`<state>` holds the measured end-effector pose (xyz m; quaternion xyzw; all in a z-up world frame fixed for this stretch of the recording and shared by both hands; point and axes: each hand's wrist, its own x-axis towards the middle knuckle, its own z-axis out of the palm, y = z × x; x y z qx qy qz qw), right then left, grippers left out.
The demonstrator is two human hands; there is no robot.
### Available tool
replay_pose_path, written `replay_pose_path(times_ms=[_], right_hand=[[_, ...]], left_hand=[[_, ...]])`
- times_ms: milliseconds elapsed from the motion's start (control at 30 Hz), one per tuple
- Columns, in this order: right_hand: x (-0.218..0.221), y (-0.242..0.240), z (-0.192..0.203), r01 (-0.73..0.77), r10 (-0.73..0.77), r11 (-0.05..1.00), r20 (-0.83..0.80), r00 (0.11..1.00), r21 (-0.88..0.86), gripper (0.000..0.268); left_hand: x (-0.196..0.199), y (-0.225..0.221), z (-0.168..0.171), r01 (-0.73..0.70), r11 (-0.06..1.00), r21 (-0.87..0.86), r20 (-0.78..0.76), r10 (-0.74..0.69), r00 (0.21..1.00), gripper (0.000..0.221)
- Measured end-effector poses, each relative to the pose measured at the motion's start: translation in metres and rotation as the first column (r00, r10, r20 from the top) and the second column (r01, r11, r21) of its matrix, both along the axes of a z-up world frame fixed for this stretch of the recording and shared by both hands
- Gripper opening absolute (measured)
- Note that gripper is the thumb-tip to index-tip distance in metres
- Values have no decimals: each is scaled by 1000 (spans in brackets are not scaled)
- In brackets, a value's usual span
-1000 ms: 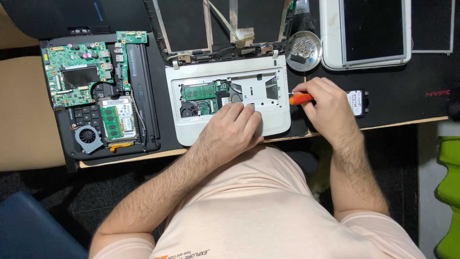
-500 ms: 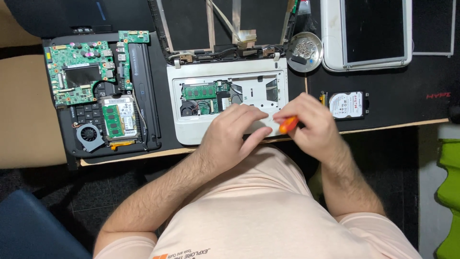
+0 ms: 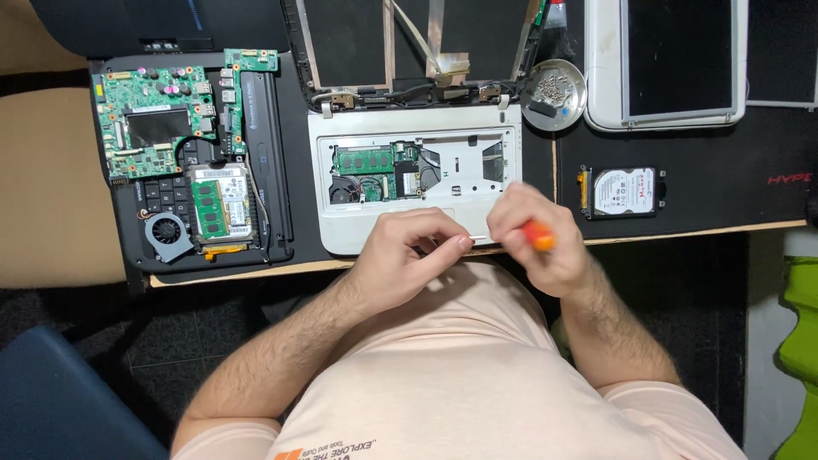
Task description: Disassembling a laptop to remove the hard drive and the palm rest assembly using a screwdriver.
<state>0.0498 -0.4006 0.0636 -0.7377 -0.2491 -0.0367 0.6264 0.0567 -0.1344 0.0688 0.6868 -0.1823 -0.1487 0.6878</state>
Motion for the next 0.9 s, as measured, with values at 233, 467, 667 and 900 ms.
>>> replay_pose_path(times_ms=[233,467,667,900], right_hand=[[-3,7,-20,78,-35,909,-113,993,409,42],[-4,10,-23,161,-110,869,-135,985,468,38],[-10,7,-29,159,-99,852,-146,984,498,39],[-15,3,-33,196,-86,903,-286,954,382,37]], left_hand=[[1,9,-2,-23,999,-27,-6,23,1000,11],[2,7,1,-38,998,-57,23,39,999,12],[1,5,5,-81,989,-123,-2,82,997,13],[3,11,13,-149,986,71,330,118,937,11]])
